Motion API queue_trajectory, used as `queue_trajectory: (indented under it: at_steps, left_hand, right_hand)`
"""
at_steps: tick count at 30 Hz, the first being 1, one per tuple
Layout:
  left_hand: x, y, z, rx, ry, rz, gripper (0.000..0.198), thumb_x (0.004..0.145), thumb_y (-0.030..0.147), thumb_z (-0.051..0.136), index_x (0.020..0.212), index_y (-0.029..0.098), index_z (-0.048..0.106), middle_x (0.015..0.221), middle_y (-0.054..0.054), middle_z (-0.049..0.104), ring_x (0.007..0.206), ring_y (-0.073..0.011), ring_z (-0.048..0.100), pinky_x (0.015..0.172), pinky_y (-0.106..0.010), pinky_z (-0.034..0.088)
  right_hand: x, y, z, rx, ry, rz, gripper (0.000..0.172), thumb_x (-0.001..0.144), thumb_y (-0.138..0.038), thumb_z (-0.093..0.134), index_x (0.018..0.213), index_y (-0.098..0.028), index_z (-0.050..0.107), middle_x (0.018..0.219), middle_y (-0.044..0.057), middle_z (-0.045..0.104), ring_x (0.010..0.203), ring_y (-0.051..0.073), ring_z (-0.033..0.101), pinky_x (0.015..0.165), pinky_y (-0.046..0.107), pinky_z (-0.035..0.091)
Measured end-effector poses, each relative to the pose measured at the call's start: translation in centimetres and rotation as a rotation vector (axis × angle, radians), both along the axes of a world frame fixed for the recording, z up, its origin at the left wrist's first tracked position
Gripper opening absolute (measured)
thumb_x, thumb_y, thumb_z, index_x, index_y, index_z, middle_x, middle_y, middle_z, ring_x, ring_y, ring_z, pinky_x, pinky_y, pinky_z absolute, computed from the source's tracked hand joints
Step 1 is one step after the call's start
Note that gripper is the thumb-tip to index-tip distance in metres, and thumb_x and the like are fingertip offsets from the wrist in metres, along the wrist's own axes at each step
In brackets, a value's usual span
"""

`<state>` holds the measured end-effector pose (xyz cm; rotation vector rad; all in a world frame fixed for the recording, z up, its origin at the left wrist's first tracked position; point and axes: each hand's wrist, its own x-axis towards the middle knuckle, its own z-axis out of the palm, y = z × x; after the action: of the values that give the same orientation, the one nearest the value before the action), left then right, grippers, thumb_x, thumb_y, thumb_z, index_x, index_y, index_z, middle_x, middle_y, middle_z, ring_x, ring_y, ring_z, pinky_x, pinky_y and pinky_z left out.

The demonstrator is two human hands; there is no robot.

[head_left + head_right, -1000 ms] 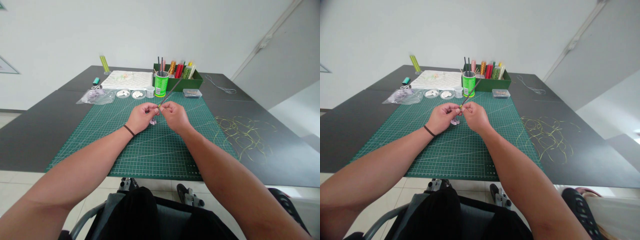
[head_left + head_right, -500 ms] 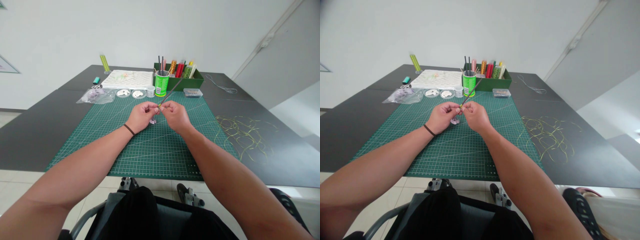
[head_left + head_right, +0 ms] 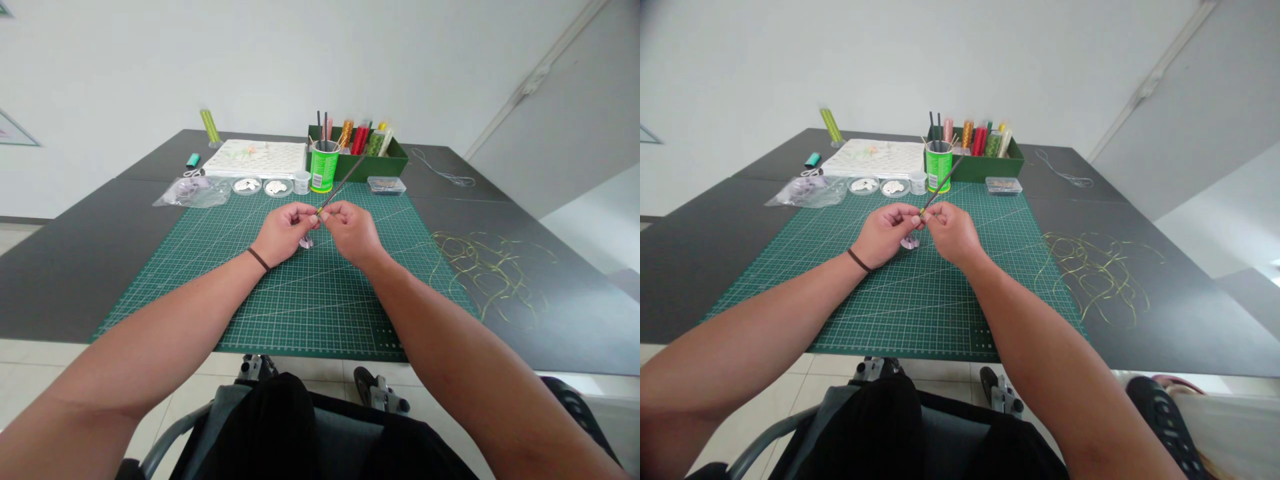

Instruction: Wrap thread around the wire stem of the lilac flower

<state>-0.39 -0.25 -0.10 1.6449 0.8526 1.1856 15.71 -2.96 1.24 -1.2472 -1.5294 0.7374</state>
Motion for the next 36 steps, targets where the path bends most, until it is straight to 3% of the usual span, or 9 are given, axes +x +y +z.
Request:
queue_trajectory:
  at_steps: [36]
  left_hand:
    - [-0.01,0.24,-0.3,-0.027,-0.06,-0.035,0.024,0.083,0.032,0.074,0.097,0.014,0.069,0.085,-0.006,0.076,0.079,-0.0156,0.071,0.068,-0.027,0.054]
  right_hand:
    - [-0.01,-0.06,0.08,-0.002,-0.008,0.013,0.012,0.09,-0.02,0.06,0.078,-0.02,0.058,0.049,-0.009,0.04,0.044,0.007,0.028,0.045,0.026,0.018]
